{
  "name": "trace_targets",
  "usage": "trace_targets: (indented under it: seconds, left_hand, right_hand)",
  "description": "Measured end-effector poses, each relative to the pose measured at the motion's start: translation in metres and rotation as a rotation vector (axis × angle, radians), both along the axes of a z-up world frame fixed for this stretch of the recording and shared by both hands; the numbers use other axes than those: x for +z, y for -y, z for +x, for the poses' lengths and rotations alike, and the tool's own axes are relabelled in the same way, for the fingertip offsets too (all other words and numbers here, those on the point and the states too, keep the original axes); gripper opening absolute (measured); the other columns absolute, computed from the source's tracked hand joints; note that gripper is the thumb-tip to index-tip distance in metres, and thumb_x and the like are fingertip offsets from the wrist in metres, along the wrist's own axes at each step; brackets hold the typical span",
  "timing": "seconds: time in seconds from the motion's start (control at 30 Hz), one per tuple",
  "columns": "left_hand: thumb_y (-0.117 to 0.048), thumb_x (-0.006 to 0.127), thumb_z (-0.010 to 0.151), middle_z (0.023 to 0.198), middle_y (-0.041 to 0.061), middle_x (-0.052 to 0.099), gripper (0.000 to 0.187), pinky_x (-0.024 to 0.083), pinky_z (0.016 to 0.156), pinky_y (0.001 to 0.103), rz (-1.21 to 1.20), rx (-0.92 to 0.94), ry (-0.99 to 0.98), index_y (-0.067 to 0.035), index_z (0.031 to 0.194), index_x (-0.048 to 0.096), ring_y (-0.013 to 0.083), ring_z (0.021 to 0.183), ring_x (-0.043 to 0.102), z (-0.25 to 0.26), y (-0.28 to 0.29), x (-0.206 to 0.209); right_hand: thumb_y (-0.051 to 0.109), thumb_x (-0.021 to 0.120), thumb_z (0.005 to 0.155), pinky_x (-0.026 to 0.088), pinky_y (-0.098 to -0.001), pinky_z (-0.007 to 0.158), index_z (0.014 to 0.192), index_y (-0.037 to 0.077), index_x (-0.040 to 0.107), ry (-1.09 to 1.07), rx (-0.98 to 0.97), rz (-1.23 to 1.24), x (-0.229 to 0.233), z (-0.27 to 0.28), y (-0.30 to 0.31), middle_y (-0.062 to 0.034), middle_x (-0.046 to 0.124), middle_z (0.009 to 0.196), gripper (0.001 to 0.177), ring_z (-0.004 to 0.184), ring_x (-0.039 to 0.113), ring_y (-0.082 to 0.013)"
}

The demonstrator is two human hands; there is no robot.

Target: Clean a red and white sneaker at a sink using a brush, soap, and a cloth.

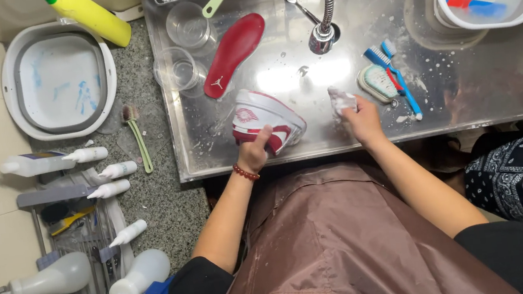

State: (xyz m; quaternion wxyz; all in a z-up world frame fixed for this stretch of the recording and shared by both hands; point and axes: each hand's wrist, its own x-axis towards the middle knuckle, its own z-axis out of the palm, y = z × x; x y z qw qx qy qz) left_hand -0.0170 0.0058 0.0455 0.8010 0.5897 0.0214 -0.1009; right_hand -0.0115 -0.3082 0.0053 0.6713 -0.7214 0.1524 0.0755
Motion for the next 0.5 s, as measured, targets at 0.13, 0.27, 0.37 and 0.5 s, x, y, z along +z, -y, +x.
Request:
trace_targets:
  seconds: [0.13, 0.27, 0.37, 0.5]
  left_hand:
    - [-0.032, 0.071, 0.094, 0.118, 0.014, 0.073, 0.042, 0.052, 0.099, 0.036, 0.458, -0.256, 0.194, 0.000, 0.120, 0.067, 0.0255, 0.113, 0.068, 0.005, 0.014, 0.044]
    - [-0.042, 0.077, 0.085, 0.137, 0.020, 0.061, 0.063, 0.040, 0.112, 0.045, 0.872, -0.795, 0.563, -0.005, 0.133, 0.062, 0.0352, 0.132, 0.053, 0.007, 0.037, 0.023]
    - [-0.042, 0.076, 0.081, 0.141, 0.017, 0.060, 0.065, 0.038, 0.114, 0.045, 1.012, -1.057, 0.603, -0.011, 0.136, 0.062, 0.0346, 0.134, 0.052, 0.003, 0.042, -0.008]
    - [-0.036, 0.079, 0.072, 0.140, 0.019, 0.060, 0.073, 0.037, 0.113, 0.047, 0.997, -1.045, 0.750, -0.011, 0.138, 0.061, 0.0365, 0.132, 0.052, 0.005, 0.037, -0.003]
  right_hand:
    - [0.012, 0.061, 0.100, 0.051, -0.0359, 0.095, 0.136, -0.002, 0.063, -0.087, -0.082, 0.620, 0.012, -0.012, 0.010, -0.0120, 0.069, 0.124, 0.039, 0.109, 0.064, -0.0234]
    - [0.027, 0.052, 0.097, 0.050, -0.0595, 0.103, 0.143, 0.002, 0.049, -0.302, 0.014, 0.956, 0.093, 0.004, 0.000, -0.0179, 0.064, 0.134, 0.052, 0.126, 0.062, -0.0389]
    - [0.032, 0.051, 0.093, 0.047, -0.0647, 0.099, 0.146, 0.009, 0.044, -0.448, 0.032, 1.007, 0.106, 0.008, -0.008, -0.0124, 0.061, 0.143, 0.058, 0.129, 0.059, -0.0374]
    - [0.031, 0.053, 0.101, 0.045, -0.0538, 0.110, 0.150, 0.004, 0.045, -0.405, 0.087, 0.961, 0.050, -0.003, -0.020, -0.0163, 0.060, 0.144, 0.057, 0.131, 0.058, -0.0329]
